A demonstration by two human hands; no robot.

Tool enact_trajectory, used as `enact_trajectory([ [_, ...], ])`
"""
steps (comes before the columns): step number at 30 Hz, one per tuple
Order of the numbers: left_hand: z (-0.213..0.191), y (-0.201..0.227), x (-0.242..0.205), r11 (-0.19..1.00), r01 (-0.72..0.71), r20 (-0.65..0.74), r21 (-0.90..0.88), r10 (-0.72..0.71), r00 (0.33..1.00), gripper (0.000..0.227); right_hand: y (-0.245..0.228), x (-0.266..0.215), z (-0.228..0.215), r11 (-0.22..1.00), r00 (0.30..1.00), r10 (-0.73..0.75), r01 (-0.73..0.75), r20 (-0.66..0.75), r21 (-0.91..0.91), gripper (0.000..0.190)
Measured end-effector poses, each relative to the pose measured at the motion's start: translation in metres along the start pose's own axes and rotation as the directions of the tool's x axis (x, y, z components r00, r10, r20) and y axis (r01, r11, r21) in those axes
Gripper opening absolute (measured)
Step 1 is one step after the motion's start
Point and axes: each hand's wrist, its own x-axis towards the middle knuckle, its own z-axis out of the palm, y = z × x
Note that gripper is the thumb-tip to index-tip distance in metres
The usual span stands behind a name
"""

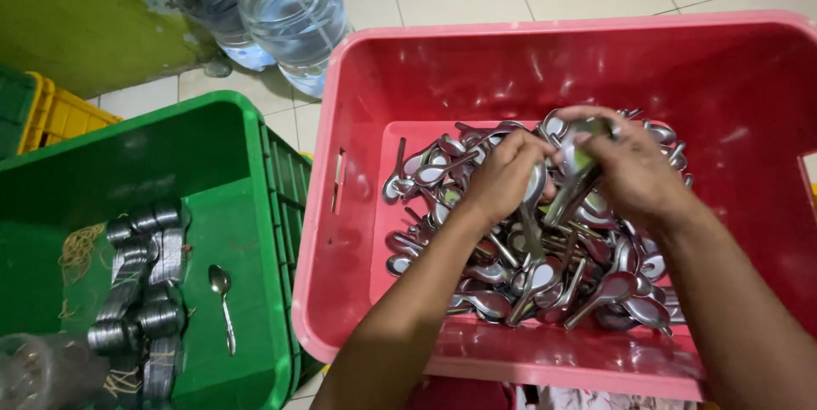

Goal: The person gathers metal spoons from a pink bin, aligns them into small stacks, and secures each stack with a rubber band. The person then places the bundled spoons into a green bin. The process repeats throughout the clip.

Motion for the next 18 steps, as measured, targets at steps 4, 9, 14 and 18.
enact_trajectory([
  [4,-0.009,0.001,0.006,0.996,-0.054,0.013,-0.071,0.055,0.998,0.038,0.036,0.029,-0.023,0.927,0.992,-0.108,0.078,0.061,0.366,0.041],
  [9,-0.021,-0.015,0.011,0.985,-0.065,-0.029,0.158,0.07,0.997,0.03,0.03,0.024,-0.012,0.934,0.997,-0.08,0.071,0.011,0.351,0.02],
  [14,-0.013,0.006,0.0,0.965,0.066,-0.131,0.255,-0.033,0.991,0.031,0.006,-0.001,0.012,0.999,0.991,0.041,-0.037,0.124,-0.034,0.043],
  [18,-0.013,0.023,-0.014,0.926,0.095,-0.114,0.365,-0.057,0.992,0.055,0.012,0.002,0.014,0.996,0.983,0.069,-0.059,0.171,-0.061,0.052],
])
